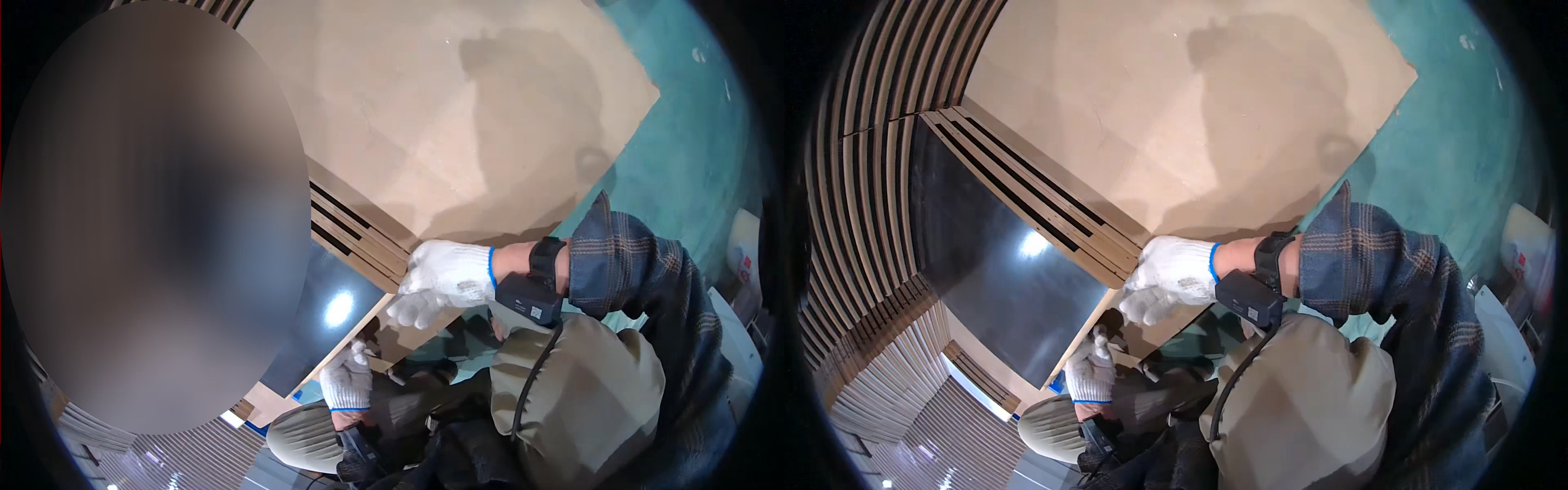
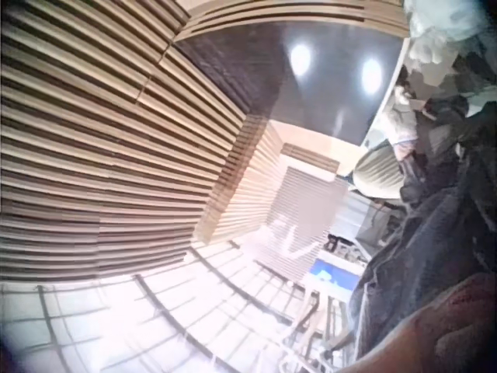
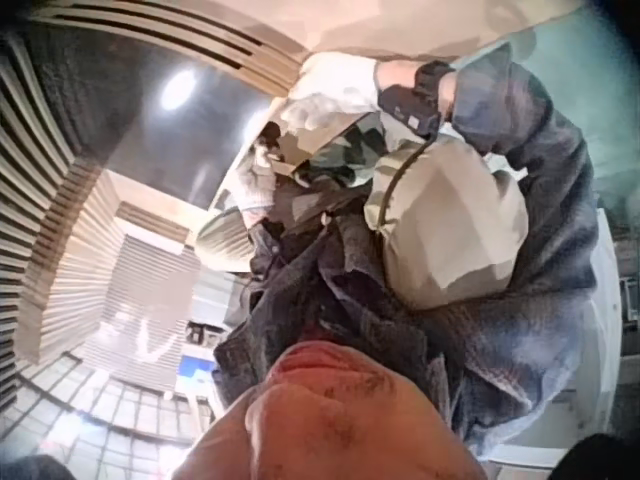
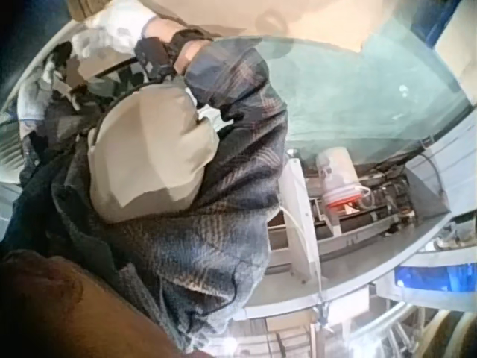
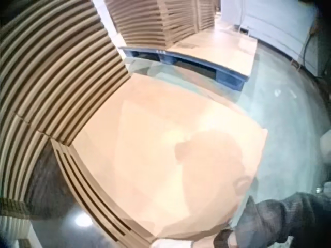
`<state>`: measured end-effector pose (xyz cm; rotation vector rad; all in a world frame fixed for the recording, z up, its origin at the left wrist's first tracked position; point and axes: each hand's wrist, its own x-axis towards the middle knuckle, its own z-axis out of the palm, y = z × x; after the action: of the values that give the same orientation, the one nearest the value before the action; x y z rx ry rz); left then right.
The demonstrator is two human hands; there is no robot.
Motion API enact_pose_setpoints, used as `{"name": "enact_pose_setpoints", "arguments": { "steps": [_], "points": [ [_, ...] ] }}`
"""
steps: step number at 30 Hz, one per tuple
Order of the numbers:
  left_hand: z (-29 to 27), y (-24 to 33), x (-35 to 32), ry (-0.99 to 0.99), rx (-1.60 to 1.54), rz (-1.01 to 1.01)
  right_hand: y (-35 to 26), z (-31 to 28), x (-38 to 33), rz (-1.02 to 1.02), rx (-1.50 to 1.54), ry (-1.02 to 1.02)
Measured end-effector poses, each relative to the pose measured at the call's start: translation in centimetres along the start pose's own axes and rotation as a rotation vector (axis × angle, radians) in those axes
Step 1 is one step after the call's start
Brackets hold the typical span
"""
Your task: Unscrewing components and moving various furniture panels between stacks and industrial machinery.
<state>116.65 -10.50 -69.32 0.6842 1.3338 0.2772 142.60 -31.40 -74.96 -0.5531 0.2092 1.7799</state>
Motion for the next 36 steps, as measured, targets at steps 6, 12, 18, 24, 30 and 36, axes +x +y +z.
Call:
{"name": "enact_pose_setpoints", "arguments": {
  "steps": [6, 12, 18, 24, 30, 36],
  "points": [
    [0.9, -0.9, 0.0, -0.040, -0.021, -0.112, -1.3, 1.0, -0.8, 0.105, -0.003, 0.023],
    [-1.2, -1.4, 0.3, -0.028, 0.122, -0.061, -0.5, 0.2, -0.3, 0.079, 0.016, 0.037],
    [-1.3, -0.8, 0.3, -0.102, -0.067, -0.248, -2.9, -0.8, -0.9, 0.312, -0.033, -0.128],
    [-0.4, 0.7, -1.2, -0.173, 0.785, 0.008, -2.4, -1.3, -1.6, 0.205, 0.137, -0.428],
    [-0.1, 0.7, -1.3, -0.233, 1.096, 0.241, -1.9, -1.4, -1.4, 0.130, -0.070, -0.315],
    [0.6, 0.8, -1.6, -0.263, -0.298, -0.450, -4.4, -1.1, -0.5, 0.140, -0.621, -0.238]
  ]
}}
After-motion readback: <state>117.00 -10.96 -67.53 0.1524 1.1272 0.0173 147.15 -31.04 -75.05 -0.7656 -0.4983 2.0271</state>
